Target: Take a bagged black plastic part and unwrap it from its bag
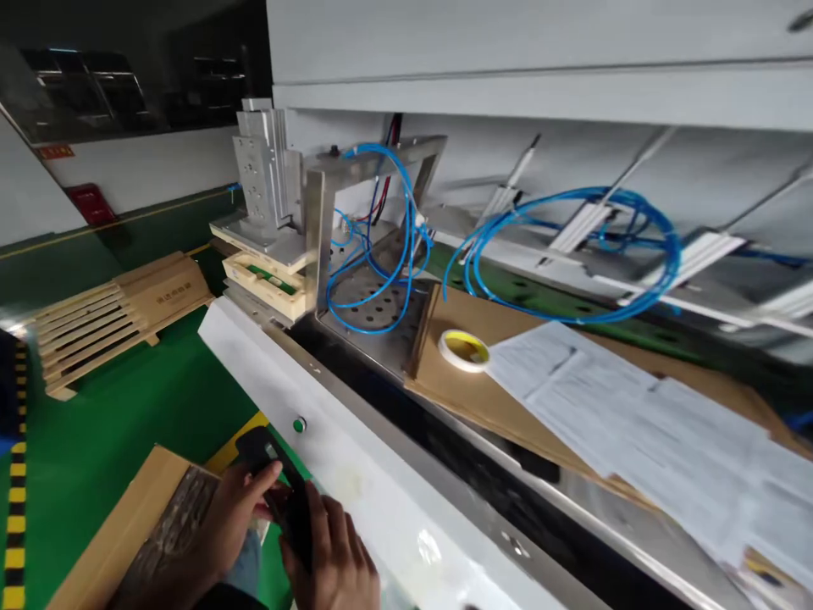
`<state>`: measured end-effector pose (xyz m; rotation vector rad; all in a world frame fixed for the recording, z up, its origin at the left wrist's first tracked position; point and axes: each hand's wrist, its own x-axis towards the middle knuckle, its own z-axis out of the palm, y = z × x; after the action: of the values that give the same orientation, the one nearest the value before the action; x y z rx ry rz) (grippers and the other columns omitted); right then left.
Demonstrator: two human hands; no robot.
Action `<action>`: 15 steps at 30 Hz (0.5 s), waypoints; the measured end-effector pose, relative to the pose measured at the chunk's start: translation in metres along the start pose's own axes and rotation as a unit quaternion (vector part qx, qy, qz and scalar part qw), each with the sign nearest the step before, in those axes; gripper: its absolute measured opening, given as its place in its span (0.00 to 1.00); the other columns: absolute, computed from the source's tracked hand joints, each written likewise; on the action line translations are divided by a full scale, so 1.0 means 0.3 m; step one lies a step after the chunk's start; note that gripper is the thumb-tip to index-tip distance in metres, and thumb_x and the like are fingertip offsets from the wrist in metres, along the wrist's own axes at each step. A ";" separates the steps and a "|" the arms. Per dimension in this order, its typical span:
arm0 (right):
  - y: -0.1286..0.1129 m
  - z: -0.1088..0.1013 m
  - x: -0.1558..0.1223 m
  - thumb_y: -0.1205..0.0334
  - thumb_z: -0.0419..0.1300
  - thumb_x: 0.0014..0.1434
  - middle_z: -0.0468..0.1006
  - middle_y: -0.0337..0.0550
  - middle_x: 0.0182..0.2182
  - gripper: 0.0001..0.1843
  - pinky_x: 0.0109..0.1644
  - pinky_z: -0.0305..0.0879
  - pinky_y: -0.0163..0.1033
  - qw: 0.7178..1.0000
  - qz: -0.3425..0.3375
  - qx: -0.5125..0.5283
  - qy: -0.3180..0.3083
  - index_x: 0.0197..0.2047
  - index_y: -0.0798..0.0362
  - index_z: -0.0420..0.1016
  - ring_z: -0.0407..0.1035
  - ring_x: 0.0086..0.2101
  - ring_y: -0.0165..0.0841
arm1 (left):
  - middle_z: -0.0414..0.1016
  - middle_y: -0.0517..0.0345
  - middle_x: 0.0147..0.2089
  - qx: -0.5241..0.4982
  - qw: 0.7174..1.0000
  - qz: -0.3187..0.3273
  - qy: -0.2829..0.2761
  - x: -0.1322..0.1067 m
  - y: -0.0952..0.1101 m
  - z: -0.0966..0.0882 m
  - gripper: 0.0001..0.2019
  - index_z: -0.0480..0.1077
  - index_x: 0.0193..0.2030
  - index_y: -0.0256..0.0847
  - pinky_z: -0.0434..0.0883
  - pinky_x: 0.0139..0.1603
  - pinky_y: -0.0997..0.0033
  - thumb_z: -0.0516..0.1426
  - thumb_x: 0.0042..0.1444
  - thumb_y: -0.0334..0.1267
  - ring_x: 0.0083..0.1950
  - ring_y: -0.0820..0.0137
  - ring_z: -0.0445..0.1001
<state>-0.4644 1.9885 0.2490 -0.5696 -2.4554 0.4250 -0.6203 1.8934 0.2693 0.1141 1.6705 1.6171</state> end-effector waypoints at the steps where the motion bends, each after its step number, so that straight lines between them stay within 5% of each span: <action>1: -0.008 0.023 0.078 0.44 0.53 0.73 0.84 0.51 0.47 0.29 0.35 0.82 0.45 0.999 -0.044 -0.030 0.005 0.72 0.44 0.67 0.82 0.38 0.44 | 0.85 0.42 0.38 -0.032 0.999 -0.003 0.009 0.045 0.019 -0.032 0.35 0.80 0.39 0.36 0.82 0.35 0.61 0.66 0.47 0.72 0.40 0.53 0.85; 5: -0.032 0.111 0.477 0.46 0.50 0.75 0.82 0.55 0.48 0.30 0.45 0.80 0.48 0.983 -0.126 -0.131 0.019 0.72 0.52 0.65 0.79 0.44 0.45 | 0.85 0.40 0.44 -0.109 0.992 -0.050 0.039 0.235 0.103 -0.175 0.42 0.77 0.55 0.36 0.81 0.31 0.62 0.60 0.53 0.74 0.37 0.56 0.85; 8: -0.050 0.198 0.820 0.47 0.50 0.76 0.81 0.58 0.51 0.30 0.52 0.78 0.50 0.974 -0.142 -0.179 -0.002 0.72 0.57 0.65 0.76 0.49 0.47 | 0.85 0.44 0.43 -0.073 0.996 -0.039 0.024 0.358 0.129 -0.273 0.45 0.76 0.57 0.37 0.78 0.29 0.66 0.67 0.44 0.73 0.33 0.60 0.83; 12: -0.046 0.346 1.207 0.50 0.54 0.74 0.80 0.63 0.53 0.31 0.59 0.73 0.52 0.966 -0.125 -0.222 -0.045 0.70 0.63 0.67 0.74 0.53 0.49 | 0.84 0.47 0.38 -0.003 0.998 -0.038 -0.044 0.475 0.058 -0.353 0.46 0.78 0.51 0.37 0.72 0.27 0.68 0.66 0.38 0.77 0.28 0.64 0.80; 15: 0.002 0.447 1.397 0.48 0.54 0.74 0.79 0.65 0.57 0.32 0.62 0.72 0.54 0.965 -0.103 -0.233 -0.065 0.70 0.62 0.68 0.73 0.57 0.50 | 0.83 0.50 0.37 0.052 0.996 -0.036 -0.057 0.535 -0.031 -0.383 0.45 0.78 0.50 0.40 0.67 0.24 0.69 0.61 0.42 0.80 0.24 0.67 0.76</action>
<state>-0.8558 2.1692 0.3378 -0.4733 -2.7193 -0.2159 -0.7923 1.8898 0.1720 0.1911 1.6521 1.4438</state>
